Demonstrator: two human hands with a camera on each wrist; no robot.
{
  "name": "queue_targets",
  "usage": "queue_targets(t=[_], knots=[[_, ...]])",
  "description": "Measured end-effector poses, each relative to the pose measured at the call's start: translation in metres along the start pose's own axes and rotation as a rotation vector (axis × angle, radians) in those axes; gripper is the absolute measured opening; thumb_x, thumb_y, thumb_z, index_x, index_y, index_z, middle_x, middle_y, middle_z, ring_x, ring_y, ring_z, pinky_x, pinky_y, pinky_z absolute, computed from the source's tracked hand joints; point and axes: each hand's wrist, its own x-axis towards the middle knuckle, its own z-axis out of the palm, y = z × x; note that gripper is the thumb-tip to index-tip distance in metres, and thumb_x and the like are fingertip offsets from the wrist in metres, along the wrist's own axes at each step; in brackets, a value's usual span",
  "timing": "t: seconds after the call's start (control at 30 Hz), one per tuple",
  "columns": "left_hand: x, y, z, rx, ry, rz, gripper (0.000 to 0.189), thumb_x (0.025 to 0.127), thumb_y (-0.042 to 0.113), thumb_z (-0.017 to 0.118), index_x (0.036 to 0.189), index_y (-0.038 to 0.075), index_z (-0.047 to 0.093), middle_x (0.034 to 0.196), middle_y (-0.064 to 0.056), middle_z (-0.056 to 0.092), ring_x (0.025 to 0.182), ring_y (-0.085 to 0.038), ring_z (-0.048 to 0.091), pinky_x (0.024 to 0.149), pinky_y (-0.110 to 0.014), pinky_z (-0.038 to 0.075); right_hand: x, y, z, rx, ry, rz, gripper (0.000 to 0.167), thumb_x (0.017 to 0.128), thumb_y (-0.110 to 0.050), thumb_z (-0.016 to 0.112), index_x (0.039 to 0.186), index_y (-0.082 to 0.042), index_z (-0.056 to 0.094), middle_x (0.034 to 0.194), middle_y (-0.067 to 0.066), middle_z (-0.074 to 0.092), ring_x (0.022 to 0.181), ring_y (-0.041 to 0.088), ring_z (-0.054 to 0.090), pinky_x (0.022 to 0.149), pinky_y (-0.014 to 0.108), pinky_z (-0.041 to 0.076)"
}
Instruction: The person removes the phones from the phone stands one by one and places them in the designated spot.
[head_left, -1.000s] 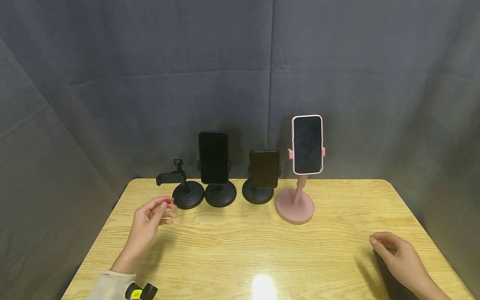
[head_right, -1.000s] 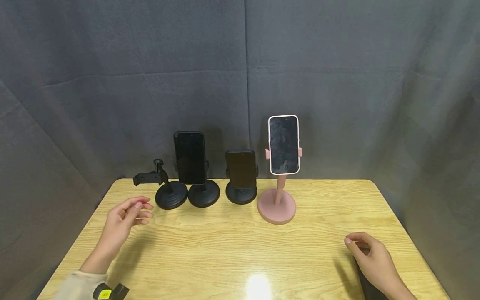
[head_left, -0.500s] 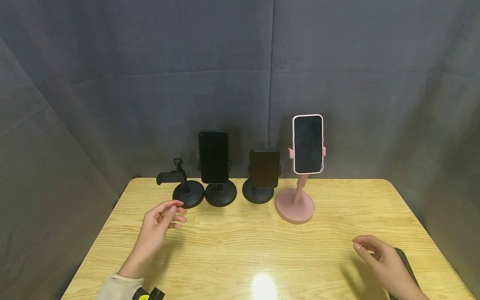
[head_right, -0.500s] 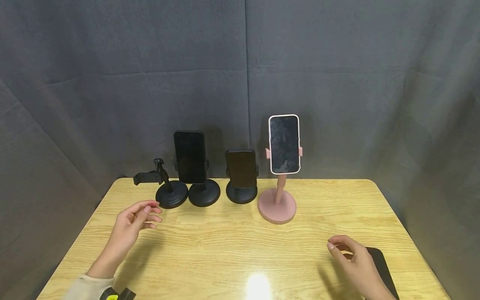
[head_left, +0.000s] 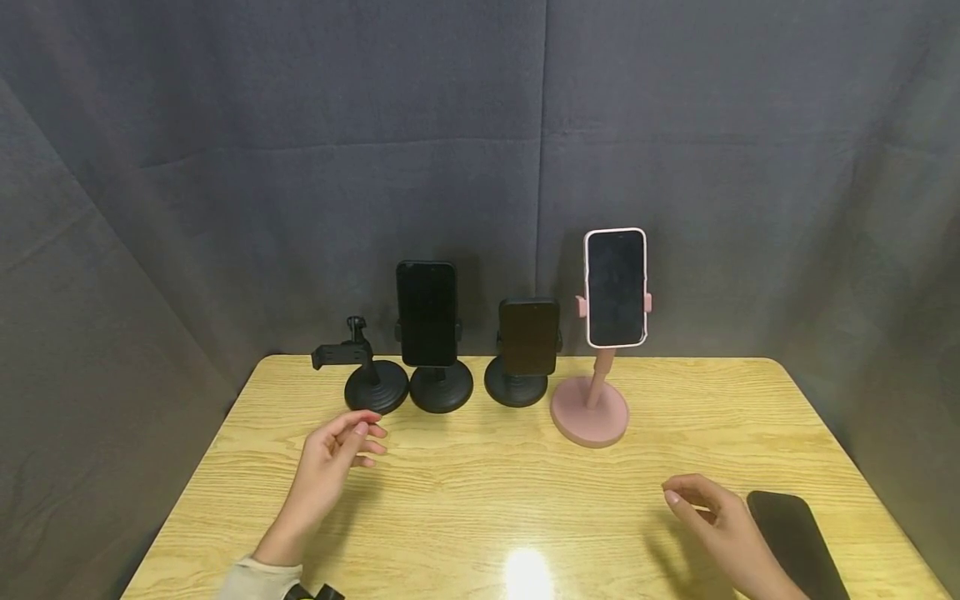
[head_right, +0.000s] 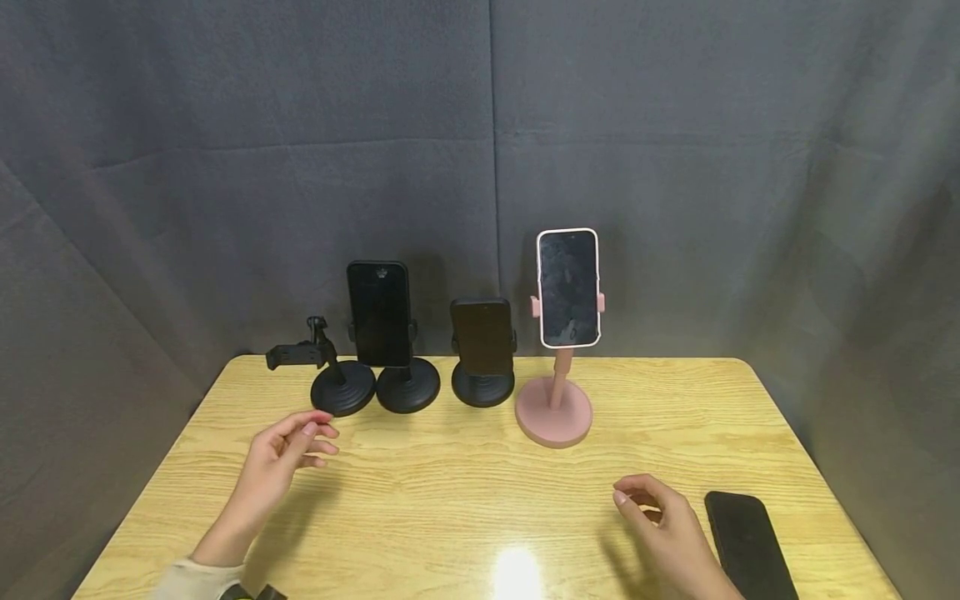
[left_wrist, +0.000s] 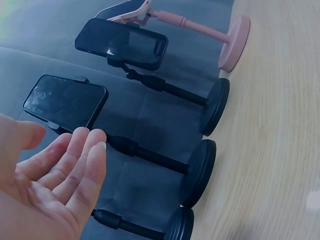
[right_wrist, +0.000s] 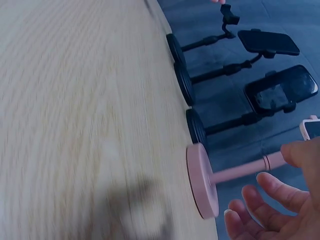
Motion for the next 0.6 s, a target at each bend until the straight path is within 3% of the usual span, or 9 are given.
queue_targets(t=[0.13, 0.43, 0.6], knots=[[0.000, -0.003, 0.004, 0.007, 0.000, -0.001, 0.031, 0.109, 0.018, 0.046, 0.121, -0.005, 0.062, 0.101, -0.013, 0.071, 0.083, -0.006, 0.071, 0.071, -0.031, 0.063, 0.002, -0.006, 0.011, 0.043, -0.018, -0.018, 0.027, 0.105, -0.017, 0.055, 0.119, 0.005, 0.063, 0.122, 0.020, 0.068, 0.112, 0.032, 0.064, 0.085, 0.054, 0.059], [0.002, -0.005, 0.005, -0.016, 0.004, -0.006, 0.031, 0.109, 0.018, 0.045, 0.122, -0.006, 0.062, 0.100, -0.005, 0.071, 0.082, -0.006, 0.071, 0.070, -0.029, 0.062, 0.009, -0.017, 0.032, 0.117, -0.077, -0.051, 0.027, 0.104, -0.015, 0.056, 0.119, 0.005, 0.063, 0.121, 0.019, 0.068, 0.111, 0.029, 0.064, 0.085, 0.049, 0.059], [0.005, -0.003, 0.006, -0.010, 0.030, -0.024, 0.031, 0.109, 0.018, 0.046, 0.122, -0.006, 0.062, 0.103, -0.016, 0.070, 0.082, -0.006, 0.070, 0.071, -0.028, 0.063, 0.016, -0.025, 0.041, 0.157, -0.123, -0.065, 0.028, 0.104, -0.017, 0.056, 0.120, 0.005, 0.063, 0.122, 0.021, 0.068, 0.113, 0.031, 0.063, 0.087, 0.050, 0.058]])
